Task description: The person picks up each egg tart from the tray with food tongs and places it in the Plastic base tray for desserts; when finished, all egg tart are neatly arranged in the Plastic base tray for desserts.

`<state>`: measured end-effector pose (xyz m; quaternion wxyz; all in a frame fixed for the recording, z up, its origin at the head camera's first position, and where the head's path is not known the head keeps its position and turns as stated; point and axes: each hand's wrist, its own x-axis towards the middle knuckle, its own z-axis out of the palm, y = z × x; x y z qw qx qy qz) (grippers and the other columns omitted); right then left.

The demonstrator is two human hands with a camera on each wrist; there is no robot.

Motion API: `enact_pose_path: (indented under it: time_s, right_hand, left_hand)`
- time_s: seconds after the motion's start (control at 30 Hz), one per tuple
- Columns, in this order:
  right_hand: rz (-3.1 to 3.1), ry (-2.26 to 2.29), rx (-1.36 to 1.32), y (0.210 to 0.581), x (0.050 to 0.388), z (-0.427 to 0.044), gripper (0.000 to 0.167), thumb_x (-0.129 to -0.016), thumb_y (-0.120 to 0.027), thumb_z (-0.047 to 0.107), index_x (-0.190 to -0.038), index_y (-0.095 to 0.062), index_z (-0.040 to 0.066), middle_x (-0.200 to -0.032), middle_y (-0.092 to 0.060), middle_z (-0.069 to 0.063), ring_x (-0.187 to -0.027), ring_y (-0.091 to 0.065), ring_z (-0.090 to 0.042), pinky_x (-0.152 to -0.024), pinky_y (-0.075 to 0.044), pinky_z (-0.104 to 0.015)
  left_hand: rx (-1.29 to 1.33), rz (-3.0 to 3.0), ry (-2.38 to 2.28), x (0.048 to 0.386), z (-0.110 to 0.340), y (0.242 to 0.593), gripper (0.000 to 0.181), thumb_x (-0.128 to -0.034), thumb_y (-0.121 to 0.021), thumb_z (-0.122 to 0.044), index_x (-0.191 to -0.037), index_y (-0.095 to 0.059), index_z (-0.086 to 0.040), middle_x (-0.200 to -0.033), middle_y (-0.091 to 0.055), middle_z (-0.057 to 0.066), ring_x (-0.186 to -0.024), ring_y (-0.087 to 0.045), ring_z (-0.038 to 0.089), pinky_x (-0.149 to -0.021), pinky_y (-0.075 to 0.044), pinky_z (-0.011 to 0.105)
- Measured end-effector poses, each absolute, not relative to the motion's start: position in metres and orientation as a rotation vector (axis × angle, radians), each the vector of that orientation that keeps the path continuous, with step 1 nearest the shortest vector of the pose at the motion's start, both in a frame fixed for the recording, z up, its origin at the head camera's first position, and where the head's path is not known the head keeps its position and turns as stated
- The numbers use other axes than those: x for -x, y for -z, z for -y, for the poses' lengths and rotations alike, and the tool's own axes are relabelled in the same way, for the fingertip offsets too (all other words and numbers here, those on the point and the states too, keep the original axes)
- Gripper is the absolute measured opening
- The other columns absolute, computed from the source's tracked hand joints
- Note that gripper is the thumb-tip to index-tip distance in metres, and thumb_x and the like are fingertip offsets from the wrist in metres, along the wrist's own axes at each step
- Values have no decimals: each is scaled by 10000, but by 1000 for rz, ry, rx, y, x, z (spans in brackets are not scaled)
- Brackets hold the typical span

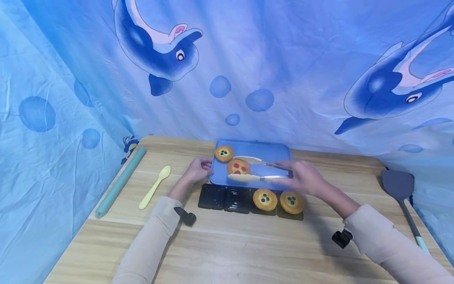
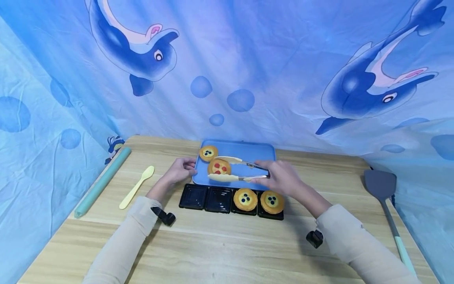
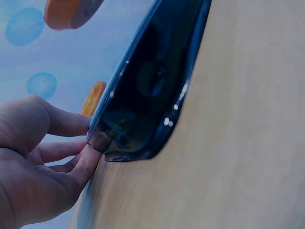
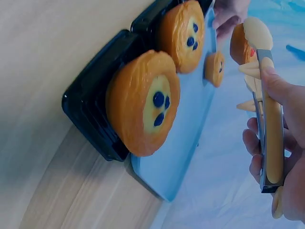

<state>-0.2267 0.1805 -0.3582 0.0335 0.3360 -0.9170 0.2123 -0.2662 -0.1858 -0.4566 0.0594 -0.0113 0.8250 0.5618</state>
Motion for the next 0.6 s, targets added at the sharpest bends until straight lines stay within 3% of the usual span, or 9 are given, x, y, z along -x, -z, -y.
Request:
enact_pose_path:
  time_s: [0.1, 0.3, 0.4, 0.6]
  right_hand:
    - [2814, -651, -1065, 357, 220, -181, 655, -842, -775, 424, -1331, -614, 19, -696, -598, 46, -509, -420, -58, -454, -365, -247]
    - [2805, -655, -1099, 359, 210, -184, 641, -830, -787, 409, -1316, -625, 23, -648, -554, 57, -467, -360, -40, -407, -316, -224]
    - [2780, -670, -1129, 361, 205, -185, 617, -819, -807, 369, -1296, -637, 17, -769, -640, 43, -486, -381, -23, -419, -342, -220]
    - [2772, -648, -1166, 364, 196, -184, 594, -808, -819, 345, -1280, -653, 25, -661, -529, 119, -464, -331, 0, -415, -308, -215]
  left_hand:
    - [32, -2504, -1699, 265, 186, 455, 492, -812, -662, 91, -1287, -538, 135, -1119, -614, 236, -1012, -602, 339, -914, -532, 397]
    - [18, -2509, -1688, 266, 186, 455, 491, -821, -664, 85, -1291, -534, 138, -1115, -614, 235, -1013, -598, 331, -912, -532, 387]
    - [6, -2493, -1709, 266, 186, 456, 494, -813, -654, 93, -1291, -537, 141, -1107, -615, 234, -991, -600, 314, -889, -538, 371]
    - [-2, -2469, -1752, 263, 185, 455, 494, -799, -637, 111, -1284, -548, 140, -1098, -617, 238, -962, -598, 296, -861, -540, 350]
